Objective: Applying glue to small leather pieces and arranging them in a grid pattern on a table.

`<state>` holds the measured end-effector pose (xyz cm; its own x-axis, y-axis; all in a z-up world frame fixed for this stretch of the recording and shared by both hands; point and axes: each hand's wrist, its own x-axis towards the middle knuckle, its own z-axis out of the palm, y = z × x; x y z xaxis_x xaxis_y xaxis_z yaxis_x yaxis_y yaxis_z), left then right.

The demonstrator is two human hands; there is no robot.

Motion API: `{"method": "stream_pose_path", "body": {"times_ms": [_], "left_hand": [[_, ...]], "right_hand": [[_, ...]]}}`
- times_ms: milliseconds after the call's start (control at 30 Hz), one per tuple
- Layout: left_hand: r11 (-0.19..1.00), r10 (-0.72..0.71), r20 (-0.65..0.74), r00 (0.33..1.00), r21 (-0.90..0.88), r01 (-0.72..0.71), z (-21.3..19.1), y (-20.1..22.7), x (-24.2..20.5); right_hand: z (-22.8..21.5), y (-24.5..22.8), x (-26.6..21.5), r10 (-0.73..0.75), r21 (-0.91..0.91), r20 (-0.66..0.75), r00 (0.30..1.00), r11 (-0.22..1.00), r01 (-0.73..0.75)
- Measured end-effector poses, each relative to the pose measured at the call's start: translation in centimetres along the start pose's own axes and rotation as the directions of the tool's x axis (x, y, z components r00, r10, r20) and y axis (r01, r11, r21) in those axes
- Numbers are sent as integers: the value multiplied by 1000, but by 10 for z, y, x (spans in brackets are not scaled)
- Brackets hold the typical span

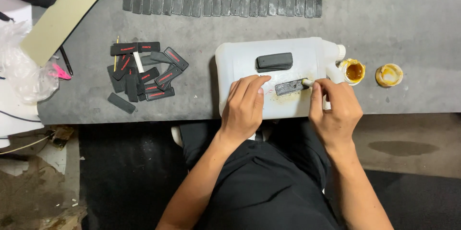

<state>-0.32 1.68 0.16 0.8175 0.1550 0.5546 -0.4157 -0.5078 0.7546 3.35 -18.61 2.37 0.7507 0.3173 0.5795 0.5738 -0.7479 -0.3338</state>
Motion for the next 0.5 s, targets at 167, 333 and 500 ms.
{"method": "stream_pose_path", "body": {"times_ms": [167,333,500], "left_hand": [[1000,5,3,1000,2,-5,-1,2,3],[1000,-4,-2,1000,-2,4,-1,0,1],[1000,-1,-7,1000,2,1,0,-1,1]], "right_hand": [[7,-17,11,2,109,48,999,994,-7],[0,1,9,-26,-6,17,1000,1000,26],[-11,8,2,-12,4,53,999,1000,12]]}}
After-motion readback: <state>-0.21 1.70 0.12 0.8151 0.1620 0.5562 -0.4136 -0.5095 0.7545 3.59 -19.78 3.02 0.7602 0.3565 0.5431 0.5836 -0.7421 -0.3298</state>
